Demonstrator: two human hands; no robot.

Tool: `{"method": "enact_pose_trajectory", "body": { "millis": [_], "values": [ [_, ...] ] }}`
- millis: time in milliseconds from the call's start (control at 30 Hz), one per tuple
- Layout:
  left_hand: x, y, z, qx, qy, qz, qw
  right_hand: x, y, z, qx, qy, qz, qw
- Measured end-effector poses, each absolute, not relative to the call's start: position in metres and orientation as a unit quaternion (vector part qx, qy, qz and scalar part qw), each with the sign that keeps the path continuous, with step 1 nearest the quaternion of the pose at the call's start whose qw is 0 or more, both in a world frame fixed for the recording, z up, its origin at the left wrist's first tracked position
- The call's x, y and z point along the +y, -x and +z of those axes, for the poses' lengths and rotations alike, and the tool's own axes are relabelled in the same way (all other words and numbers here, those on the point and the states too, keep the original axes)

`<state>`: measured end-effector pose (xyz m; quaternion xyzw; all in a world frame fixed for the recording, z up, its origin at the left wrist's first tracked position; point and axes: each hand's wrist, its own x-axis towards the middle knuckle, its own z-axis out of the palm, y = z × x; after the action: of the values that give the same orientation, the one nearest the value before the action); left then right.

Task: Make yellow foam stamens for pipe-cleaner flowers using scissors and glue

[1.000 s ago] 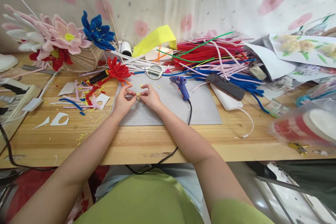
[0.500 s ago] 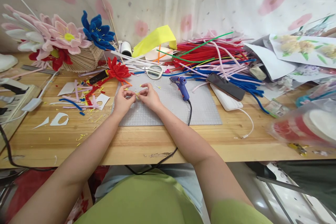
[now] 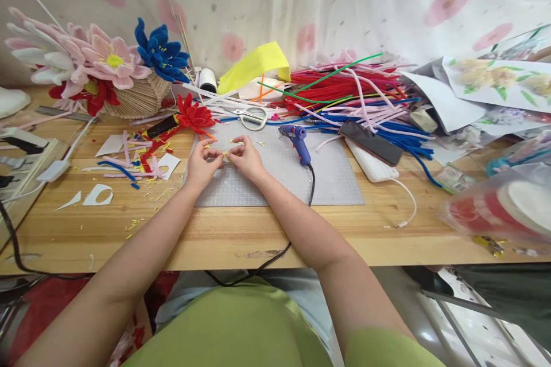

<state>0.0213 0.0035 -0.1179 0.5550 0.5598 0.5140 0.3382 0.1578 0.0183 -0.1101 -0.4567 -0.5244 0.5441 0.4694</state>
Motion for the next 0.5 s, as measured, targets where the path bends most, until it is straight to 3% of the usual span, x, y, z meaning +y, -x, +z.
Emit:
{"method": "enact_pose_trajectory", "body": {
  "millis": [267, 500],
  "values": [
    [0.002, -0.022, -0.100, 0.537, -0.476, 0.539, 0.441, 0.022, -0.163, -0.110, -0.544, 0.442, 0.541, 0.465],
    [0.002, -0.014, -0.082, 0.552, -0.437, 0.463, 0.539, 0.019, -0.177, -0.089, -0.640, 0.363, 0.546, 0.400]
  ]
}}
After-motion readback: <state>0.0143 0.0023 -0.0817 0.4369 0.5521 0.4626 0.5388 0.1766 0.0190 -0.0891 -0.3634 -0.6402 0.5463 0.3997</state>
